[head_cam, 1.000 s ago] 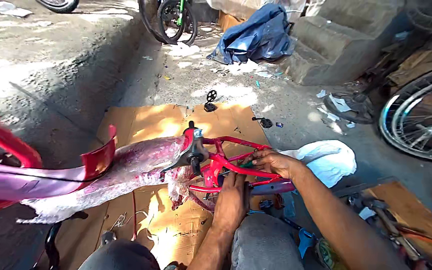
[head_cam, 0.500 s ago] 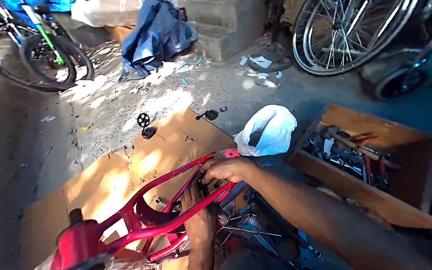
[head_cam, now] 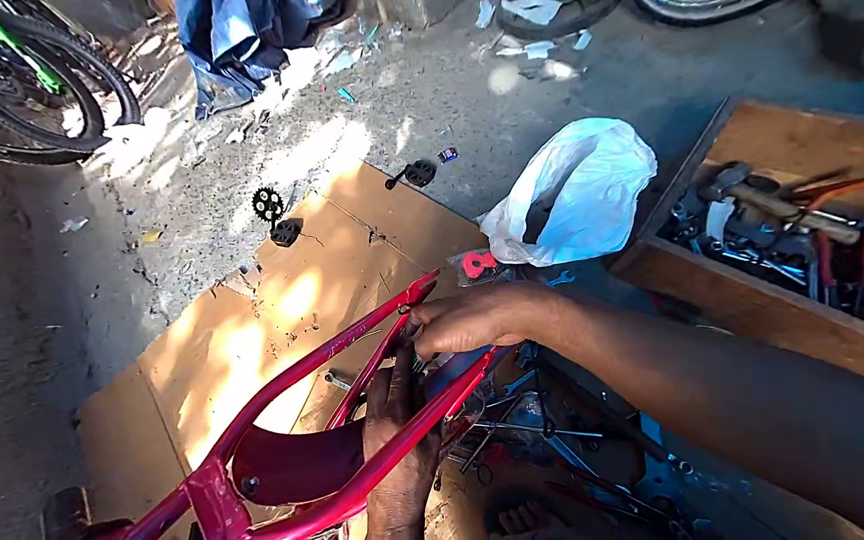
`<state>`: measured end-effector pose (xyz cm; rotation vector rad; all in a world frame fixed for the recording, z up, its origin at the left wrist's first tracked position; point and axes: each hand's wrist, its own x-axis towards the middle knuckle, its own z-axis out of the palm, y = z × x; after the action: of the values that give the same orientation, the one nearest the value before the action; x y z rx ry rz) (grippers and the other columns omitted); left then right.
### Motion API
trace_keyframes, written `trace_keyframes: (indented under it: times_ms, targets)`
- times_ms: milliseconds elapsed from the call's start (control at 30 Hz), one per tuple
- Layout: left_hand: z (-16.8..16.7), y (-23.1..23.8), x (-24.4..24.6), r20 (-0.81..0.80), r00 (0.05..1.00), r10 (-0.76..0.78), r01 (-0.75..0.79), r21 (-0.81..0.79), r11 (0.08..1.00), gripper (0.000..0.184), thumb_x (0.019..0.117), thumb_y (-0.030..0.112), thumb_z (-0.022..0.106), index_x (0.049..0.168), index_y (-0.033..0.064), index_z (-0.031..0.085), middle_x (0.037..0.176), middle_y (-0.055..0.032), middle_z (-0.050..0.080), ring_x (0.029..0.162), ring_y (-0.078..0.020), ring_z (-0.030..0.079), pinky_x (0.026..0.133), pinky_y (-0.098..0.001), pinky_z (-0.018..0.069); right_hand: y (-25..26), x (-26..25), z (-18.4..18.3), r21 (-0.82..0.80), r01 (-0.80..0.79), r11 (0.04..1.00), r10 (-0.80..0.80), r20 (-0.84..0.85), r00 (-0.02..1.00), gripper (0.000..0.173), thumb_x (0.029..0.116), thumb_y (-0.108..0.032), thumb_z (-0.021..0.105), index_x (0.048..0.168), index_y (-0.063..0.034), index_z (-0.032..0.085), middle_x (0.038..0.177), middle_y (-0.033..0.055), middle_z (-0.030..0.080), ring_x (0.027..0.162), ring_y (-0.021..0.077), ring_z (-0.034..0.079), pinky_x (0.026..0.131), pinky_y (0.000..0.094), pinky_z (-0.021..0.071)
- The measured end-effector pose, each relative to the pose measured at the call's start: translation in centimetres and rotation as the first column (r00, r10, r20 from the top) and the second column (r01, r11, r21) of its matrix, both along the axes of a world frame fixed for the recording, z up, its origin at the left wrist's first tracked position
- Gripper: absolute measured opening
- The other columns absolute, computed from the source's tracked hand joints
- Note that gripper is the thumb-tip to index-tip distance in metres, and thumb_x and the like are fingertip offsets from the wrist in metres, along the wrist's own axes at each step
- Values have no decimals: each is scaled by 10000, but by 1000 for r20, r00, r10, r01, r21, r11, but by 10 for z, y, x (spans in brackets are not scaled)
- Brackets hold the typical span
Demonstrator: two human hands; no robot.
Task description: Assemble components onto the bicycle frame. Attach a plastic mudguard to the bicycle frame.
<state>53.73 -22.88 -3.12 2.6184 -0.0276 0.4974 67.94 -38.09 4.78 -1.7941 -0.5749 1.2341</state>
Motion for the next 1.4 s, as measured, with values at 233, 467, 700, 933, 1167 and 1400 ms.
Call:
trace_keyframes:
  times_ms: [233, 467, 700, 933, 1167, 1400]
  targets:
    - [0, 0, -1, -25, 1000, -2, 1, -4, 1000, 420, 936, 158, 557, 1321, 26, 660, 1058, -110, 682, 991, -213, 661, 916, -370, 554, -10, 4, -6, 80, -58, 995, 46, 147, 988, 387, 1039, -311, 594, 1329, -54, 608, 1072, 98, 669, 914, 154, 640, 817, 370, 529]
    - [-2, 2, -1, -59, 998, -7, 7, 2, 1000, 484, 972, 200, 527, 1443, 111, 596, 1110, -96, 689, 998, -209, 663, 912, -370, 555, -123, -36, -72, 422, 696, 581, -801, 446, 399, 270, 1069, -288, 509, 1054, -55, 643, 811, 64, 631, 674, 186, 625, 609, 408, 559]
    - [-2, 2, 0, -63, 998, -19, 20, 10, 1000, 512, 949, 208, 518, 1443, 95, 590, 1135, -125, 691, 1020, -246, 668, 921, -416, 553, -149, -132, -236, -602, 410, 685, -116, 466, 877, 642, 961, -426, 625, 1462, -50, 488, 1407, 223, 545, 1252, 426, 575, 970, 594, 509]
    - [1, 3, 2, -54, 998, -29, 29, -4, 1000, 485, 969, 204, 508, 1429, 87, 604, 1172, -147, 697, 1058, -270, 675, 954, -446, 547, -136, -127, -229, -564, 523, 639, -266, 477, 838, 495, 968, -225, 600, 1412, -33, 493, 1434, 217, 503, 1104, 404, 659, 879, 559, 563]
    - [0, 2, 3, -64, 998, -20, 21, 14, 1000, 485, 962, 195, 499, 1416, 66, 610, 1149, -159, 699, 1055, -286, 678, 954, -453, 546, -181, -168, -194, -104, 749, 654, -753, 10, 658, 461, 1054, -441, 508, 1327, -73, 557, 887, 97, 603, 675, 197, 580, 614, 385, 521]
    - [-4, 2, 3, -27, 999, -21, 21, 2, 1000, 461, 964, 181, 501, 1390, 65, 635, 1127, -156, 705, 1031, -289, 686, 950, -461, 548, -195, -154, -34, 254, 815, 521, -659, -487, 573, 517, 1006, -443, 475, 1466, -209, 492, 865, 37, 564, 481, 87, 494, 408, 238, 481]
